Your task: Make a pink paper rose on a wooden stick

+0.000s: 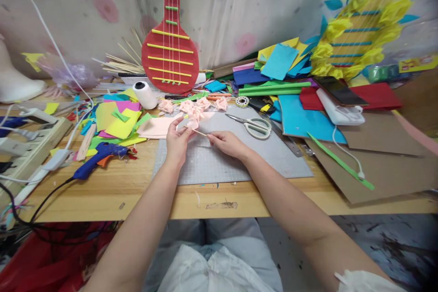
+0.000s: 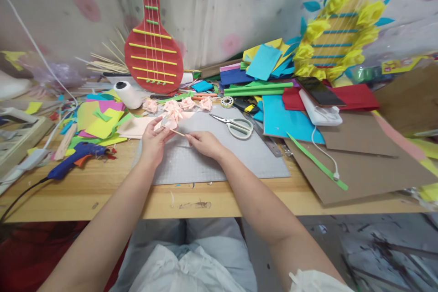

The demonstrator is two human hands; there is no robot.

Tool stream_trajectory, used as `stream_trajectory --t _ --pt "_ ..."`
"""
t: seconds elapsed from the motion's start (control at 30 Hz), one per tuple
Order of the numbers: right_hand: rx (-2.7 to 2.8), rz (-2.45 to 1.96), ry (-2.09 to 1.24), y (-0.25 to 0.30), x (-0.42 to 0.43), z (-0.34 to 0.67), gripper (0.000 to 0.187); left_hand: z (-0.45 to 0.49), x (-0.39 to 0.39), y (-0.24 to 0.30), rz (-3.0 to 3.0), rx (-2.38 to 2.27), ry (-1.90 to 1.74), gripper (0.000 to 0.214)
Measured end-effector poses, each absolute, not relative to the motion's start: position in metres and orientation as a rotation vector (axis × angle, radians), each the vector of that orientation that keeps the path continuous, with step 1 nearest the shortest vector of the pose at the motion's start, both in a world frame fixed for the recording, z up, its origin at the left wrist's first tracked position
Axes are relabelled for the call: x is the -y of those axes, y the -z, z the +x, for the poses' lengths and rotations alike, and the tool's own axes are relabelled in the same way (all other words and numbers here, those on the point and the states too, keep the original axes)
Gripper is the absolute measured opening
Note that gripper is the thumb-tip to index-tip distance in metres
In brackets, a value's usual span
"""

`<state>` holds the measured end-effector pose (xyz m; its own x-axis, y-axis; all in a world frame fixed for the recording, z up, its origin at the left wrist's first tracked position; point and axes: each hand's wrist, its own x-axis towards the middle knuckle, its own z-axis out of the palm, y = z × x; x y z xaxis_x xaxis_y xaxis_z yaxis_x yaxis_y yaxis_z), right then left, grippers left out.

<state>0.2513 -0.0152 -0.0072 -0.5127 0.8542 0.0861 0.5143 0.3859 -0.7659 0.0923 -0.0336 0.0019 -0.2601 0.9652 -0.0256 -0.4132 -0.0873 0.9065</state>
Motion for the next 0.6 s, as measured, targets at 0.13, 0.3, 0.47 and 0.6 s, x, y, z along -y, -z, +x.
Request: stream_trajectory --t 0.13,0.3,0.47,0.6 --pt "2.186 -1.181 -1.031 0.004 0.017 0.249 0.039 0.093 0.033 -0.003 0.724 -1.07 -1.632 0.045" --pt "2.208 -1.236 -1.022 0.001 0.02 0.248 0.036 0.093 0.031 -0.001 0.674 -1.054 -1.644 0.045" --pt "2.164 -1.308 -0.877 0.007 0.023 0.244 0.022 0.09 0.028 0.002 0.621 -1.106 -1.652 0.044" --pt "2.114 -1.268 -0.835 0.012 0.022 0.242 0.018 0.089 0.028 0.003 0.571 -1.096 -1.659 0.044"
